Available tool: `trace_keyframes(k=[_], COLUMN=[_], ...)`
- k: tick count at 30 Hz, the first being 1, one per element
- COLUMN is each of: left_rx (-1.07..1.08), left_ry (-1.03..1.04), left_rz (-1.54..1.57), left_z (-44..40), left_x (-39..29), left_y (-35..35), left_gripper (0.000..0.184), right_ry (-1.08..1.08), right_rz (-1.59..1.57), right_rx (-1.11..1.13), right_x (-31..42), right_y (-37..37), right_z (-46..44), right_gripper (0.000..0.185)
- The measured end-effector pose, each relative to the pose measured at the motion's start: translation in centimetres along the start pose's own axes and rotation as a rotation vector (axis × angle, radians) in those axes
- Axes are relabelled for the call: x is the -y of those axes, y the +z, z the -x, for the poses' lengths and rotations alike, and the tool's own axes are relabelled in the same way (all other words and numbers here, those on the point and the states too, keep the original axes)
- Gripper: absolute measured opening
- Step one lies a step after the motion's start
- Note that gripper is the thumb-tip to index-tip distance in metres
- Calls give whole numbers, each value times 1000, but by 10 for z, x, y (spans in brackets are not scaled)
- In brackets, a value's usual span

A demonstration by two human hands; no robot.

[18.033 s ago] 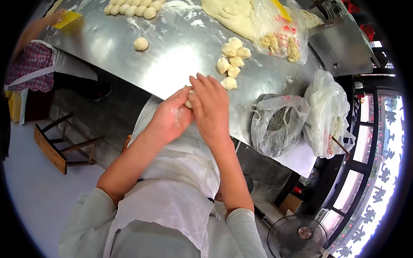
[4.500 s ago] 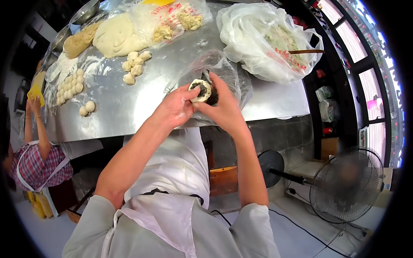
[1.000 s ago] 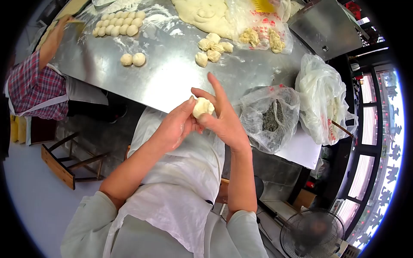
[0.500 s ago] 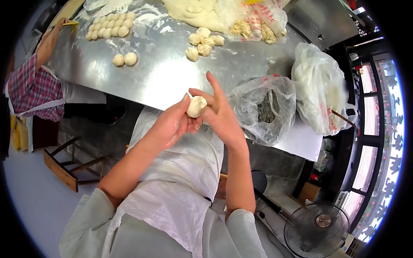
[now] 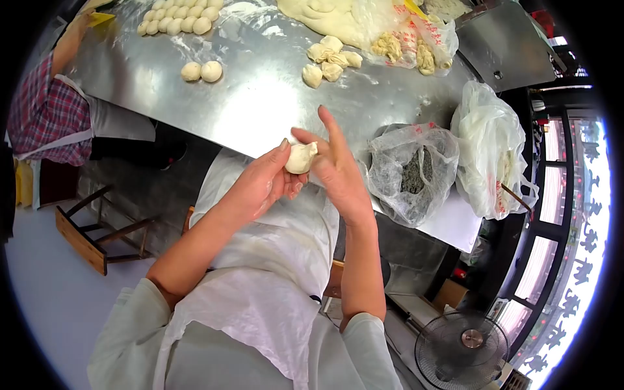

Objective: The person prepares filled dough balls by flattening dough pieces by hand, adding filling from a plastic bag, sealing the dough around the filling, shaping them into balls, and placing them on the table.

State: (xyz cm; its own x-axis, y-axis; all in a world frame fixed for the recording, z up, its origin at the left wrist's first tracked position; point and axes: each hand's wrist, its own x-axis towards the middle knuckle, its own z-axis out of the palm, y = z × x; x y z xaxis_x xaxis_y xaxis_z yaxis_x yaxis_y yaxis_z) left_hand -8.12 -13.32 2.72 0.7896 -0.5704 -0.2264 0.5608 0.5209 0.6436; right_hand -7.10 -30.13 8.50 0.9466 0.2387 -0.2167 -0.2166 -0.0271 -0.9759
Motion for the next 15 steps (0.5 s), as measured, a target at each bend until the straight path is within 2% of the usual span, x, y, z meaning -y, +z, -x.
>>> trace_keyframes(k=[1, 2, 5, 6, 9, 11, 13, 15], left_rx=[-1, 4, -16, -67, -181, -189, -125, -74], left_ry=[-35, -72, -48, -22, 54, 113, 76, 47], left_rz=[11, 18, -17, 52, 180, 190, 157, 162], left_z=[1, 1, -4, -4, -4, -7, -7, -6], left_x=[1, 2, -2, -5, -10, -2, -2, -5], left_y=[0, 1, 13, 22, 35, 25, 11, 3], left_gripper=[56, 56, 56, 55, 53, 51, 46, 43], right_ry=[-18, -50, -63, -281, -300, -152, -102, -164], right_rz=[92, 161, 275, 368, 435, 98, -29, 55], right_rx=[-12, -62, -125, -223, -212, -196, -152, -74], right_x=[7, 2, -7, -17, -29, -26, -13, 7], right_y=[2, 9, 17, 22, 21, 24, 18, -3], right_z=[3, 2, -6, -11, -16, -12, -4, 3], right_gripper=[67, 51, 36, 38, 43, 43, 45, 49])
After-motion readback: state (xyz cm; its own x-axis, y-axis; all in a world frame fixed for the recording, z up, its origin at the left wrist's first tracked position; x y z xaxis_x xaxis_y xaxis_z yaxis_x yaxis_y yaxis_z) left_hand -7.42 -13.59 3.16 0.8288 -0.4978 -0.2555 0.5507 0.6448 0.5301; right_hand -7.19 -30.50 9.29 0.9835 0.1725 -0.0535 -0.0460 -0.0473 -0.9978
